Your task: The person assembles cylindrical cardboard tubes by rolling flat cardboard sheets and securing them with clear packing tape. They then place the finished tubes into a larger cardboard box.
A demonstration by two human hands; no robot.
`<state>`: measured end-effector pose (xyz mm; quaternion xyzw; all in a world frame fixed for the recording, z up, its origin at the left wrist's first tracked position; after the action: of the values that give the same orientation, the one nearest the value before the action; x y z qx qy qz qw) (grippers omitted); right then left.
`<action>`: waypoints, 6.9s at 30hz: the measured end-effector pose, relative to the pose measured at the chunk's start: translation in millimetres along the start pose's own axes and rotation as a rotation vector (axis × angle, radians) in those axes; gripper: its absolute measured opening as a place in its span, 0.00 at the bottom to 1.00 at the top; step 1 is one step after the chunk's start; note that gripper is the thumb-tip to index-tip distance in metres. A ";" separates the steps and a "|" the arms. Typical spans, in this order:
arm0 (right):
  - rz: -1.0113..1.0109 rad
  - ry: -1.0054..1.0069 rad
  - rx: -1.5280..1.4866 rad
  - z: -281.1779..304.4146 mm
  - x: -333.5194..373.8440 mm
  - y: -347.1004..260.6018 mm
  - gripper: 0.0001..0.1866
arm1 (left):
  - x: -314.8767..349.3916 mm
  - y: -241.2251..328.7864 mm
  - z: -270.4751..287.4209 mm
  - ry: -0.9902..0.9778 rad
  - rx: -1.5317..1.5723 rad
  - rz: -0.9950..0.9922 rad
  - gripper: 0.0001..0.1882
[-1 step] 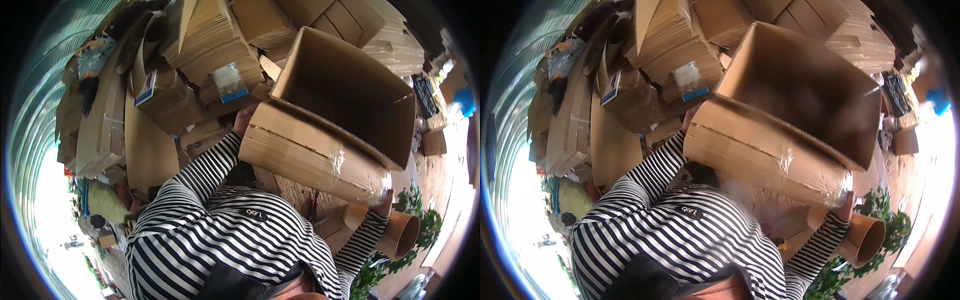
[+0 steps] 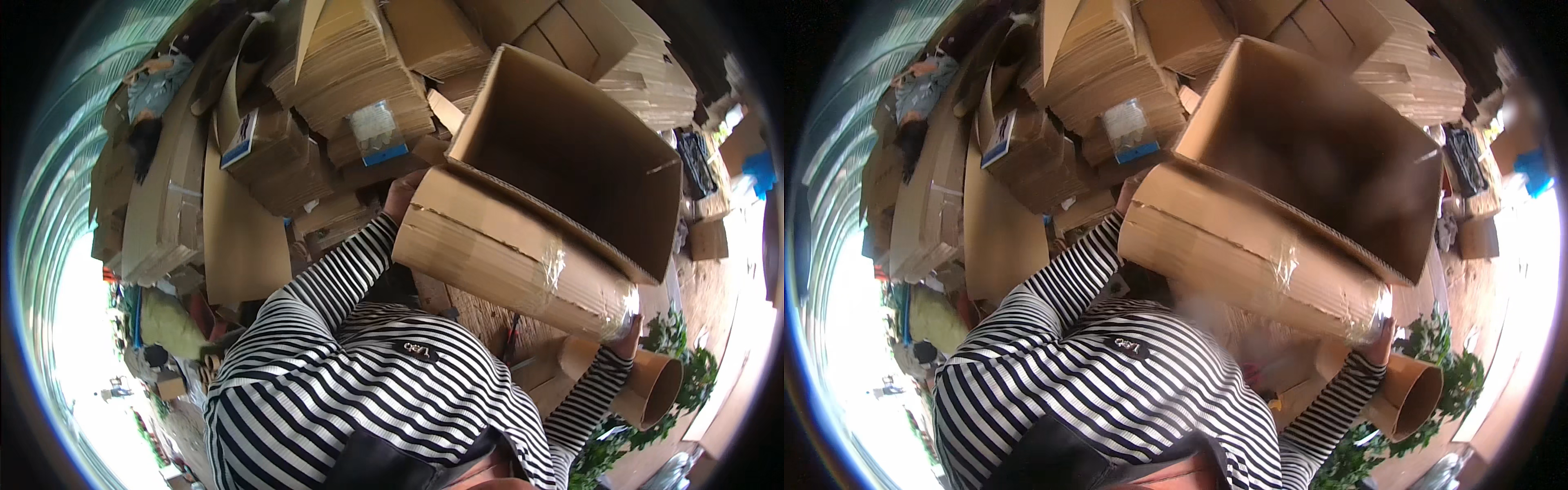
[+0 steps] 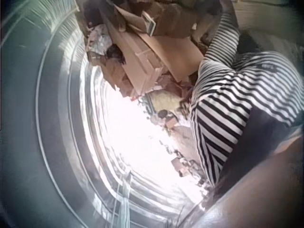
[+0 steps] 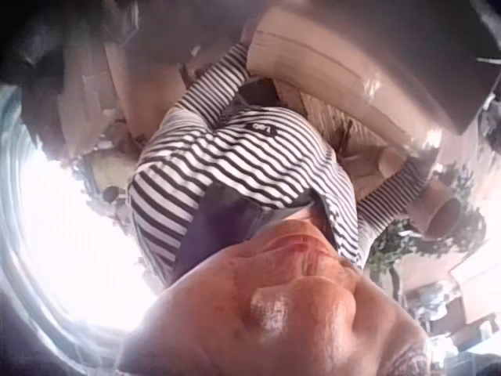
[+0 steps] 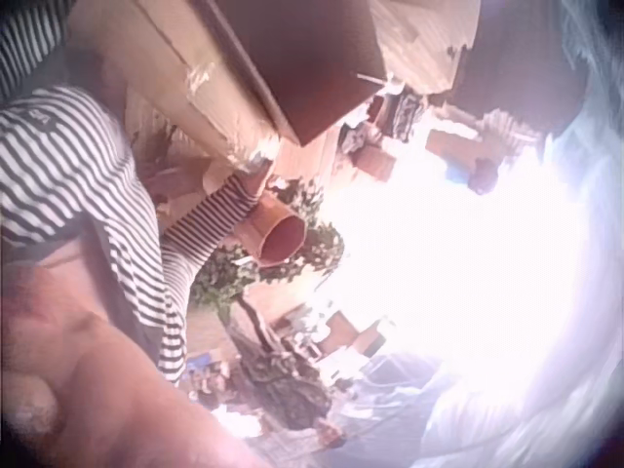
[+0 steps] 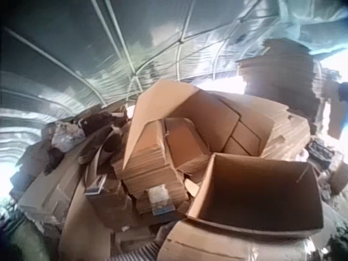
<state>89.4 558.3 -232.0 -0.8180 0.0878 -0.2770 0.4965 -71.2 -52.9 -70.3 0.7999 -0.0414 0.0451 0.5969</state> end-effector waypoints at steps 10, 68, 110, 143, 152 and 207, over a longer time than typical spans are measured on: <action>0.778 -0.159 0.846 52.2 14.2 -27.9 0.25 | -12.0 0.5 -17.2 0.161 -0.106 -0.003 0.15; -0.047 0.477 1.468 -214.0 439.2 -42.0 0.45 | 150.3 -9.3 -193.8 -0.934 -0.101 0.334 0.18; 0.798 0.700 1.609 -230.7 436.9 -49.2 0.09 | 140.3 -4.6 -218.1 -1.335 -0.480 -0.142 0.18; 0.742 0.520 1.795 -218.2 415.9 -64.3 0.13 | 128.2 -4.6 -260.2 -1.255 -0.783 -0.462 0.11; 0.728 0.479 1.800 -212.8 404.9 -67.8 0.13 | 131.1 -12.1 -272.7 -1.307 -0.782 -0.352 0.14; 0.721 0.366 1.712 -171.3 388.1 -80.4 0.18 | 142.2 -21.8 -258.6 -1.208 -0.713 -0.334 0.12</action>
<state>308.9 304.5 39.8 -0.0433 0.1789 -0.2011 0.9621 66.6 199.5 -0.5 0.4372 -0.2537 -0.5133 0.6936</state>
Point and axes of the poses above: each hand's wrist, its own x-axis away from the middle knuckle, its own z-axis out of the back of the hand, y = z × x, the point moved 6 cm from there along -x, towards the middle knuckle, and after that the axes turned 7 degrees about y, right-handed, at the moved point
